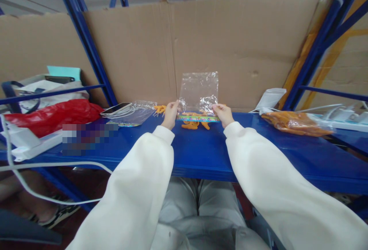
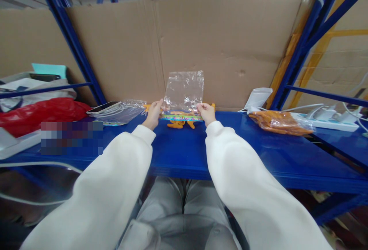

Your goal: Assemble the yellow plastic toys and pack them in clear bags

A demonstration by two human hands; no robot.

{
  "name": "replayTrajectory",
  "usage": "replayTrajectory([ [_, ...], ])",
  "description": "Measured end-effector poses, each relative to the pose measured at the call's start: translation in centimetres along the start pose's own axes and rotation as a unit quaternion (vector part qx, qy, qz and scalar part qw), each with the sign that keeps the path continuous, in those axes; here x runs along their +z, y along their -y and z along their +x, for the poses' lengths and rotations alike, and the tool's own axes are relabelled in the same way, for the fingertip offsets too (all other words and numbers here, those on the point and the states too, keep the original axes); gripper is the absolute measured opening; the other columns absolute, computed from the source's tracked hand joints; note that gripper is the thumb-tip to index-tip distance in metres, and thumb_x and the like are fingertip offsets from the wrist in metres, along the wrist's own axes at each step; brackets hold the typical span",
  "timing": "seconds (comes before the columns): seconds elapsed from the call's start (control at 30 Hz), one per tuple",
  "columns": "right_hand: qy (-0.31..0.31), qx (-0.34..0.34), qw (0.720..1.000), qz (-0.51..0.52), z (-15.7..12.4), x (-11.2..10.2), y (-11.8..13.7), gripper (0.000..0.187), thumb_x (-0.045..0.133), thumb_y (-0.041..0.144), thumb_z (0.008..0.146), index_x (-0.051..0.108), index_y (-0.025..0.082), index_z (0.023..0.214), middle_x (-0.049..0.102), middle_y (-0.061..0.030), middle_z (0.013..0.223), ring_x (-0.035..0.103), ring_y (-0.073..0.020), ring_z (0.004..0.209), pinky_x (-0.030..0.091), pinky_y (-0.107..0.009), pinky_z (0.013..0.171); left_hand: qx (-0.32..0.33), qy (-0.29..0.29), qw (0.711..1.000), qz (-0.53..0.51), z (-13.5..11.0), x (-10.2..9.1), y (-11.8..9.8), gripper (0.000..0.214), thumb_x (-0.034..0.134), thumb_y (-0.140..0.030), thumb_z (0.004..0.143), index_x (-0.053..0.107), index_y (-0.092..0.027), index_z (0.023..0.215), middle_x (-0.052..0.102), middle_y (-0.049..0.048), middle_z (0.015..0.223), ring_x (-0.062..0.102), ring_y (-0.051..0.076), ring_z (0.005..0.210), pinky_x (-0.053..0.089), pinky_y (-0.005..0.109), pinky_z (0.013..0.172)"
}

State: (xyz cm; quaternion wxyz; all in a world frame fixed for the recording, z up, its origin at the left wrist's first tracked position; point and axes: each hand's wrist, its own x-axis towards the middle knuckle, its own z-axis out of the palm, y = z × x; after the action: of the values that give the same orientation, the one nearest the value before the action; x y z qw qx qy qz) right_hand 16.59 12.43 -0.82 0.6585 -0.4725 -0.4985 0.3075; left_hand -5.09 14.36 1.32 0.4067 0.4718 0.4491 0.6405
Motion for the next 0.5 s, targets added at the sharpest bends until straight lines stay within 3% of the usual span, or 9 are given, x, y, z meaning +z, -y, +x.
replayTrajectory([
  [0.17,-0.079,-0.053,0.995,0.016,1.3,-0.8,-0.6,0.026,0.074,0.042,0.079,0.065,0.019,0.072,0.057,0.0047,0.055,0.059,-0.014,0.057,0.051,-0.028,0.062,-0.003,0.102,0.992,0.073,-0.8,0.4,0.0,0.018,0.059,-0.016,0.094,0.056,-0.017,0.076,0.046,-0.0091,0.045,0.038,0.007,0.033,0.029,0.018,0.039],
  [0.33,-0.097,-0.123,0.988,-0.009,2.1,-0.9,-1.7,0.033,0.075,0.049,0.077,0.071,0.016,0.076,0.067,-0.0003,0.069,0.062,-0.0163,0.07,0.051,-0.031,0.071,0.048,0.068,0.99,0.115,-0.1,0.2,0.9,0.018,0.057,-0.015,0.092,0.055,-0.018,0.075,0.044,-0.0094,0.046,0.042,0.008,0.037,0.036,0.018,0.042],
  [0.43,-0.094,-0.139,0.986,-0.017,2.4,-1.0,-2.1,0.039,0.074,0.054,0.077,0.073,0.016,0.08,0.069,-0.0024,0.073,0.064,-0.0183,0.074,0.052,-0.032,0.073,0.147,0.027,0.966,0.21,0.7,-0.2,1.6,0.003,0.06,-0.016,0.088,0.061,-0.017,0.086,0.058,-0.0032,0.06,0.061,0.013,0.056,0.052,0.024,0.06],
  [0.5,-0.098,-0.144,0.985,-0.008,2.6,-1.0,-2.1,0.04,0.073,0.056,0.077,0.073,0.016,0.082,0.07,-0.0039,0.076,0.066,-0.0195,0.077,0.054,-0.034,0.075,0.259,0.016,0.922,0.288,0.9,-0.5,2.0,0.019,0.062,-0.019,0.086,0.065,-0.016,0.104,0.072,0.0061,0.087,0.071,0.02,0.086,0.058,0.033,0.084],
])
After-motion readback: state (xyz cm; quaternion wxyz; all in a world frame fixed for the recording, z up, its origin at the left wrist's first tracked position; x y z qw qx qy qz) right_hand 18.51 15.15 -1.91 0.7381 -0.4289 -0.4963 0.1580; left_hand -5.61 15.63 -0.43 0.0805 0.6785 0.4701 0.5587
